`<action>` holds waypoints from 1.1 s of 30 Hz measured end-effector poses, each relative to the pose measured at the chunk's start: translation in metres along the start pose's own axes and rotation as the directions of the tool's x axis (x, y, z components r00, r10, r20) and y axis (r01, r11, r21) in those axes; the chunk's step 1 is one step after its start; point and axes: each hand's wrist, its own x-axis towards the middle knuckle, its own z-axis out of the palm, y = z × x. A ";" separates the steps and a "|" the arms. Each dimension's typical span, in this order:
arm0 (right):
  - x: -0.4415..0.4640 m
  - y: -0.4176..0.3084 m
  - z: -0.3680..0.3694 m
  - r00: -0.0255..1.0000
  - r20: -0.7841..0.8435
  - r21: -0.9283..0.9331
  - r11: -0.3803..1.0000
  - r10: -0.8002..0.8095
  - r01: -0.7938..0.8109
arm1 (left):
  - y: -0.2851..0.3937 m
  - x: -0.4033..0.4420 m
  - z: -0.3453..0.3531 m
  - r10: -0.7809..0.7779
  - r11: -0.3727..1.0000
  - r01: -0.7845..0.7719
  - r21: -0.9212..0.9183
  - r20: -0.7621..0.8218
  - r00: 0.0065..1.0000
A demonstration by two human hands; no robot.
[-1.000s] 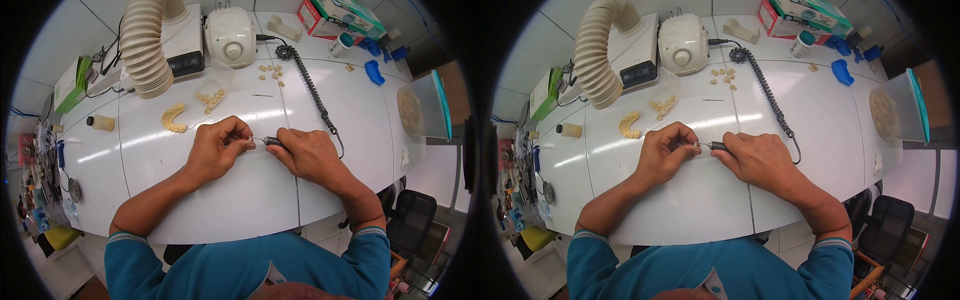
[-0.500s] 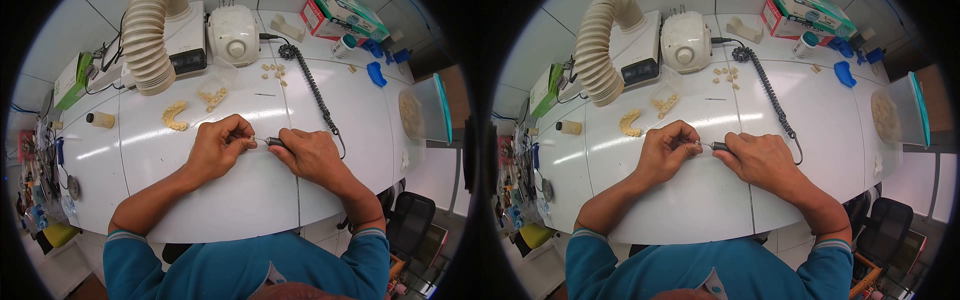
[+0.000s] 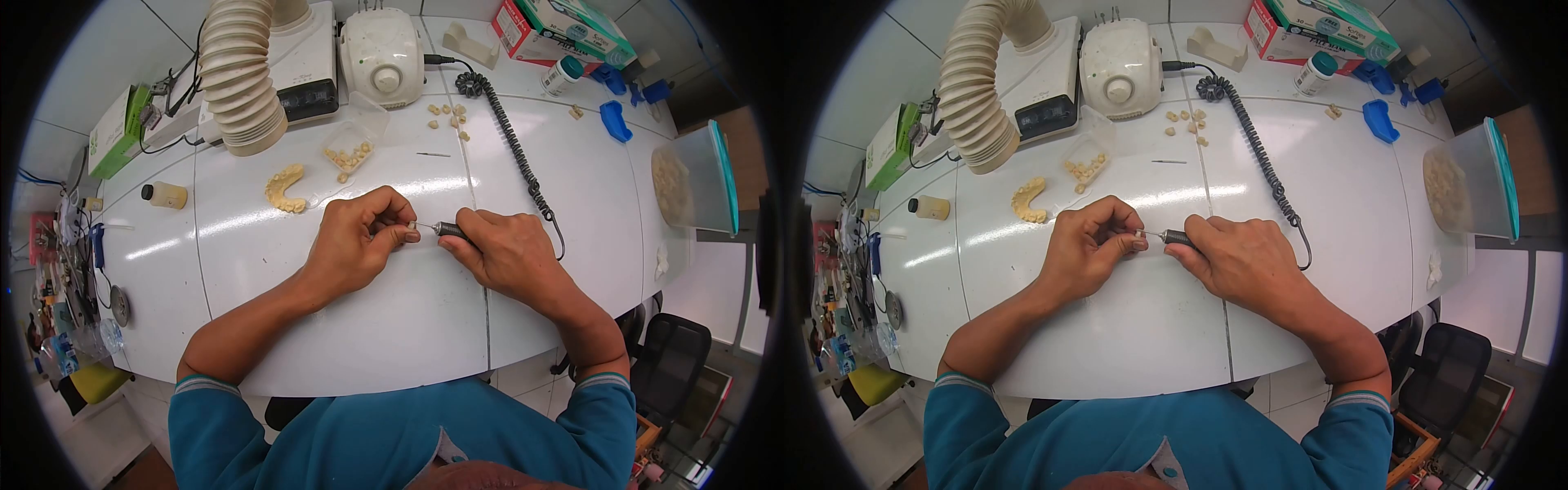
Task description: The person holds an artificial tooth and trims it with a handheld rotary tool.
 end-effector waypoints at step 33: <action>-0.001 0.001 0.002 1.000 -0.019 -0.004 1.000 -0.005 0.005 | -0.001 0.000 0.001 -0.003 1.000 0.003 0.005 -0.009 1.000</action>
